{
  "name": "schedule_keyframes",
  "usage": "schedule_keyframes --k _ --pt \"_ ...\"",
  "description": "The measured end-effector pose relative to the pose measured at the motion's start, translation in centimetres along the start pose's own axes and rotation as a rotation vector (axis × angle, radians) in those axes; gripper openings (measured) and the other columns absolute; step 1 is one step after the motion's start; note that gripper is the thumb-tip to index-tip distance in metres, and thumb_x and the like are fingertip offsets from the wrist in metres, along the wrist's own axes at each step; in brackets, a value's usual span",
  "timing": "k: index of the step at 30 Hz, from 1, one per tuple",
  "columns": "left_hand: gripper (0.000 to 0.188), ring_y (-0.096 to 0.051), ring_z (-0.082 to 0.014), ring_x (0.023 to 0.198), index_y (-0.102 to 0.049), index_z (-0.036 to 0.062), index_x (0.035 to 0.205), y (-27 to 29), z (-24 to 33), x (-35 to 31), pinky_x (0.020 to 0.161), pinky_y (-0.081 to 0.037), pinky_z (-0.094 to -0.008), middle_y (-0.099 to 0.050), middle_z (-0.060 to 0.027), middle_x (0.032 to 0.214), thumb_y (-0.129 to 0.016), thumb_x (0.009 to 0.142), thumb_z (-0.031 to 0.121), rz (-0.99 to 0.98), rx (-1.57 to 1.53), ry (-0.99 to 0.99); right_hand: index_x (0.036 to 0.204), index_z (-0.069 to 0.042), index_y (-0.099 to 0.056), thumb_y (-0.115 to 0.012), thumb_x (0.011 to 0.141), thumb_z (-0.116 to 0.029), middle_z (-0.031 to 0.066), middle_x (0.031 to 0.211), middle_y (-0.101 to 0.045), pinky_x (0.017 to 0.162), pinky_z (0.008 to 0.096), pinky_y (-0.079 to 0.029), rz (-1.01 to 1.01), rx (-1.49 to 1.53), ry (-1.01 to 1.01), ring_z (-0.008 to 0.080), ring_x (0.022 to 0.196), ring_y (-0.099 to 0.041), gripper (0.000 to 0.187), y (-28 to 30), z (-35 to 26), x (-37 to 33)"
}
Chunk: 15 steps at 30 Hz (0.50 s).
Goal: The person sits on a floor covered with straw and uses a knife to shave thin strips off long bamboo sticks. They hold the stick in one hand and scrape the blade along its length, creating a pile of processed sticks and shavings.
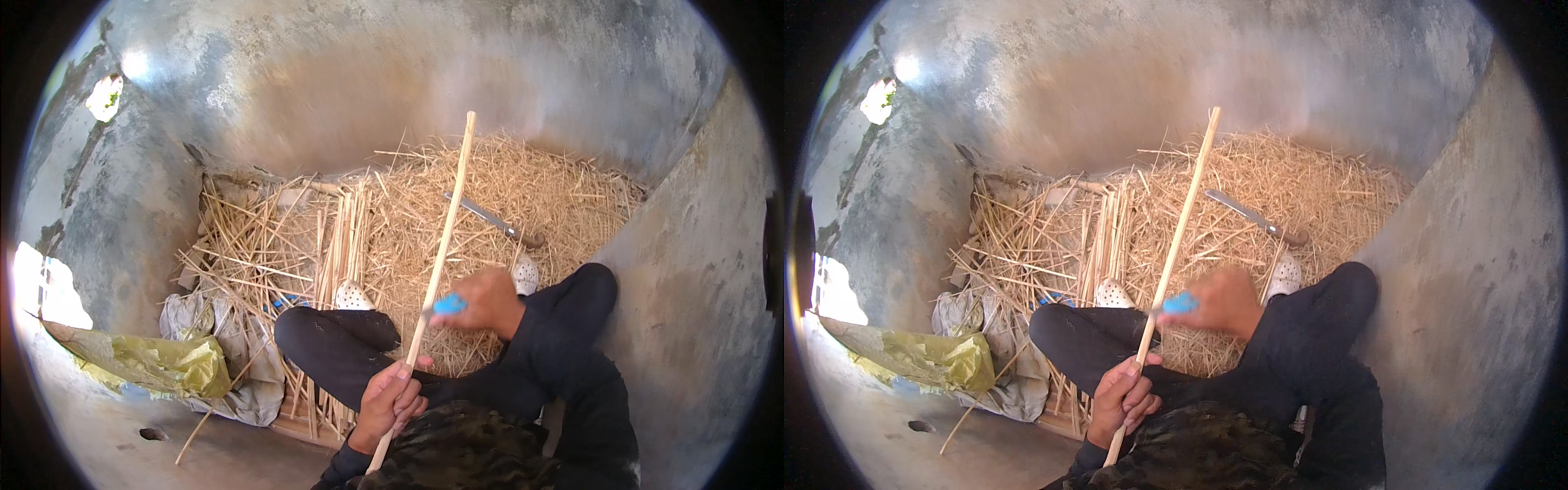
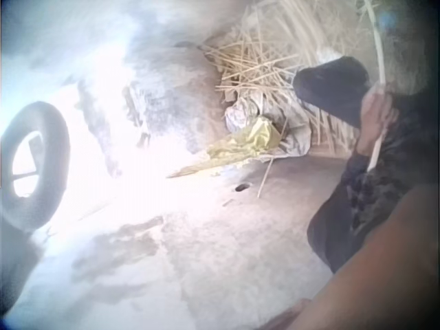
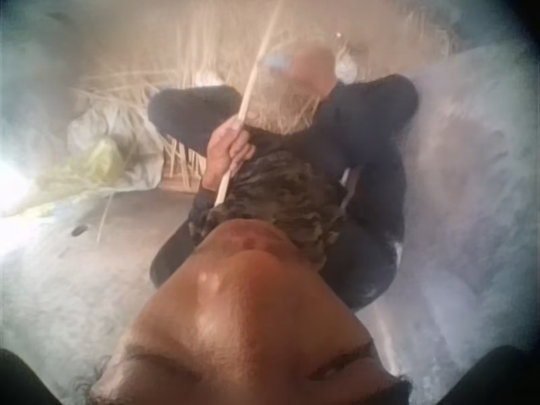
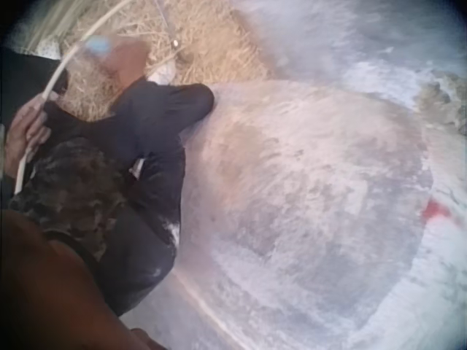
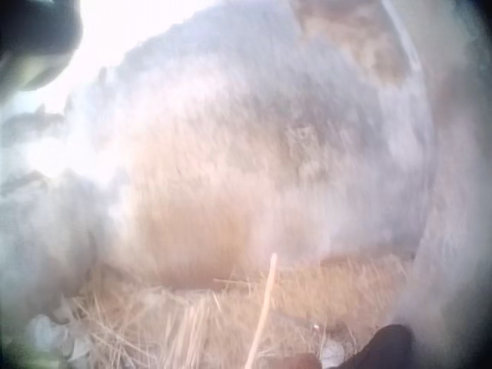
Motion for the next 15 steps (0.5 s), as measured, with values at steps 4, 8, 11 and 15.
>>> schedule_keyframes --k 4,8,11,15 --pt "0.033 -0.026 -0.006 0.033 -0.046 -0.0032 0.122 -0.2 -0.8 -0.8 0.046 -0.031 -0.0235 -0.028 0.0055 0.049 -0.037 0.101 0.022 -0.013 -0.077 0.046 0.056 -0.011 -0.064 -0.055 0.076 -0.073 0.0069 0.044 -0.052 0.038 0.0366 -0.039 0.026 -0.123 -0.141 0.0238 0.037 -0.052 0.066 0.5 4.1 1.4" --pt "0.036 -0.027 -0.0055 0.038 -0.043 -0.0049 0.126 -0.1 -0.4 -1.1 0.047 -0.029 -0.0219 -0.03 0.0047 0.052 -0.035 0.103 0.022 -0.023 -0.115 0.005 0.048 -0.012 -0.051 -0.06 0.068 -0.076 0.0051 0.043 -0.047 0.038 0.0361 -0.037 0.015 -0.063 0.17 0.0232 0.037 -0.05 0.067 0.7 -2.7 1.0" --pt "0.036 -0.026 -0.0056 0.037 -0.044 -0.0043 0.123 -0.4 0.3 -1.0 0.047 -0.029 -0.022 -0.029 0.005 0.051 -0.037 0.102 0.024 0.024 -0.041 -0.015 0.045 -0.014 -0.041 -0.064 0.062 -0.077 0.0029 0.041 -0.042 0.039 0.0351 -0.035 0.039 -0.05 0.232 0.0233 0.037 -0.048 0.07 0.4 -2.5 1.5" --pt "0.035 -0.024 -0.0056 0.035 -0.047 -0.0033 0.119 -0.3 1.7 -0.8 0.045 -0.03 -0.0221 -0.028 0.0054 0.049 -0.041 0.101 0.026 0.034 0.089 -0.068 0.049 -0.012 -0.051 -0.059 0.066 -0.079 0.004 0.042 -0.045 0.039 0.0354 -0.037 0.125 -0.13 0.104 0.0224 0.037 -0.049 0.069 0.8 -0.2 3.7"
Point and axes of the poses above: each hand's wrist, its own x-axis towards the middle knuckle, its own y-axis out of the back of the hand, z = x × y, the point moved 8 cm from there along x, towards the middle knuckle
